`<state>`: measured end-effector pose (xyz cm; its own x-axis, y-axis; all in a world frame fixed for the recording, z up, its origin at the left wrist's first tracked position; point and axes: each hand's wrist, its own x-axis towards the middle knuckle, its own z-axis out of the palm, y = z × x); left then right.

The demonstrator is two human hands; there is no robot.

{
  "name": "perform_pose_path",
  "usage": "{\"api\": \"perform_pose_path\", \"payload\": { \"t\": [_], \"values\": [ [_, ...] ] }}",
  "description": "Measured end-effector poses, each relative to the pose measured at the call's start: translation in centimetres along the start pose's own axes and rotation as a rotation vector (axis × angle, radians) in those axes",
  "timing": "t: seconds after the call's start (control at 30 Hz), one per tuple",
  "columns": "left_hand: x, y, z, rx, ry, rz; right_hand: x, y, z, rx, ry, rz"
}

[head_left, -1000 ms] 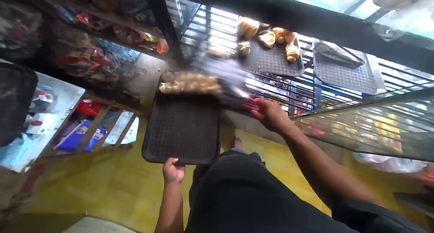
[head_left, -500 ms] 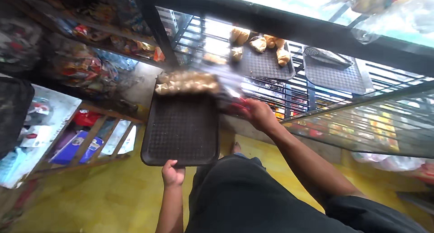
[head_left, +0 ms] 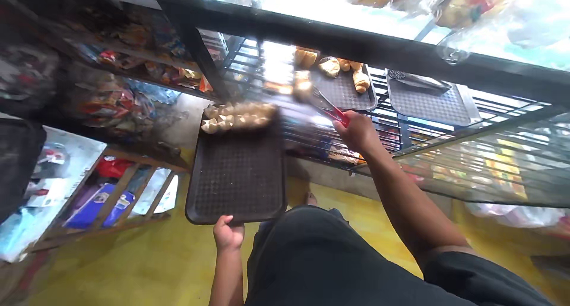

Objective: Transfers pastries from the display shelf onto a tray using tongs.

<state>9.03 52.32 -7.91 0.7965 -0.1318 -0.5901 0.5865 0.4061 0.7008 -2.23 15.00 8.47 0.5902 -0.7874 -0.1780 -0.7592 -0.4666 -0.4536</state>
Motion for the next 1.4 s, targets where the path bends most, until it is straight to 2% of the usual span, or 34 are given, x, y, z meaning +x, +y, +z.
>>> {"api": "perform_pose_path", "payload": {
  "t": [0.1, 0.2, 0.33, 0.43, 0.53, 0.63, 0.73, 0.83, 0.93, 1.03, 1.2, 1.3, 1.4],
  "values": [
    [-0.2, -0.1, 0.0, -0.011, 0.030, -0.005, -1.9, -0.6, -1.0, 0.006, 0.037, 0.033],
    [-0.6, -0.2, -0.1, -0.030, 0.038, -0.006, -4.1, -1.7, -1.1, -0.018, 0.023, -0.064],
    [-0.7, -0.2, -0.6, -0.039, 0.024, -0.010, -3.3, -3.1, 4.8, -0.036, -0.232, -0.147],
    [-0.6, -0.1, -0.7, -0.028, 0.006, 0.001, -1.6, -3.8, 9.0, -0.031, -0.276, -0.206],
    [-0.7, 0.1, -0.6, -0.039, -0.007, 0.003, -1.0, -3.8, 10.0, -0.009, -0.235, -0.236],
    [-0.7, 0.3, -0.5, -0.043, -0.001, 0.002, -1.9, -2.7, 8.9, 0.007, -0.208, -0.282],
    [-0.7, -0.1, -0.3, -0.048, -0.015, 0.003, -4.1, -1.4, 5.2, 0.018, -0.197, -0.278],
    [-0.8, -0.2, 0.0, -0.057, -0.024, 0.000, -6.0, 0.4, 0.5, 0.021, -0.061, -0.236],
    [-0.7, -0.1, 0.3, -0.055, -0.025, -0.006, -5.2, 2.7, -3.0, -0.035, 0.099, -0.104],
    [-0.7, -0.1, 0.4, -0.031, -0.032, 0.000, -1.9, 5.0, -3.3, -0.069, 0.144, -0.006],
    [-0.8, -0.2, 0.7, -0.032, -0.043, 0.000, 2.5, 5.6, -1.7, -0.079, 0.079, -0.043],
    [-1.2, -0.3, 1.0, -0.036, -0.033, 0.001, 3.5, 5.6, -1.2, -0.071, 0.067, -0.065],
    [-1.6, -0.2, 1.0, -0.038, -0.032, -0.003, 2.5, 5.4, -2.3, -0.076, 0.052, -0.014]
  ]
}}
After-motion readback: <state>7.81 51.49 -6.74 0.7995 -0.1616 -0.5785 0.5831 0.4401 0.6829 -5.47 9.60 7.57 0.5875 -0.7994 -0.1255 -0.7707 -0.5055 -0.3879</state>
